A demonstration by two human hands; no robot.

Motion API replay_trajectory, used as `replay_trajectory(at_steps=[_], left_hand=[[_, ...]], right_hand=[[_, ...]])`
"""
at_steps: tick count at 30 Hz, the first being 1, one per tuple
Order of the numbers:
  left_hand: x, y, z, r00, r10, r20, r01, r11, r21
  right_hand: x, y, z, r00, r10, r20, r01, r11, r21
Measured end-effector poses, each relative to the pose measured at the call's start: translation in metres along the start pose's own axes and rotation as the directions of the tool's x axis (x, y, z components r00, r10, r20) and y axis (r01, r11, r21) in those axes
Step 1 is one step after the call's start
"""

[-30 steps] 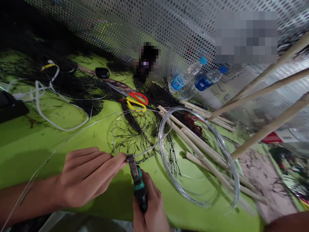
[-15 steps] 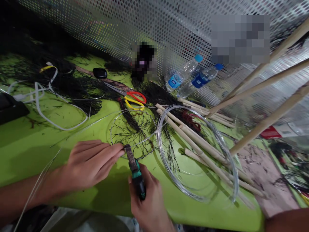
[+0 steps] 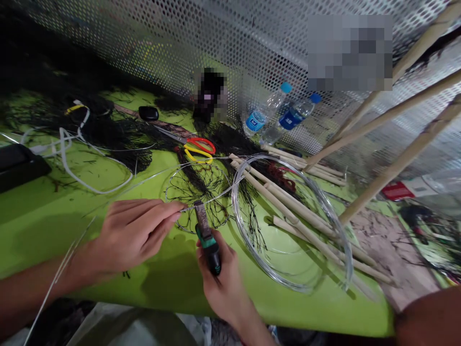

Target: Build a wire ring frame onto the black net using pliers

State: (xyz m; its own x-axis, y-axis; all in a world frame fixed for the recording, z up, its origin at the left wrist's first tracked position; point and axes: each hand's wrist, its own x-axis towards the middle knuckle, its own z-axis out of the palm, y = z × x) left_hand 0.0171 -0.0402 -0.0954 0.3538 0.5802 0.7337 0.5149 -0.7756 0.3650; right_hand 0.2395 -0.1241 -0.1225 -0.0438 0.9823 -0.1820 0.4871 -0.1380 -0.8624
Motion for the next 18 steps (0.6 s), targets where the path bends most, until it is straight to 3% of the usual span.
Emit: replay_trajectory(at_steps=[9, 18], left_hand=[[0.001, 0.004, -0.002, 0.999, -0.023, -0.039, 0.022, 0.999, -0.025], [0.001, 0.000, 0.000, 0.999, -0.024, -0.045, 0.025, 0.999, 0.029]], right_hand=[[0.006, 0.002, 0.005, 0.991, -0.132, -0.014, 0.130, 0.988, -0.080], [0.013, 0.008, 0.012, 0.991, -0.128, -0.030, 0.120, 0.975, -0.189]])
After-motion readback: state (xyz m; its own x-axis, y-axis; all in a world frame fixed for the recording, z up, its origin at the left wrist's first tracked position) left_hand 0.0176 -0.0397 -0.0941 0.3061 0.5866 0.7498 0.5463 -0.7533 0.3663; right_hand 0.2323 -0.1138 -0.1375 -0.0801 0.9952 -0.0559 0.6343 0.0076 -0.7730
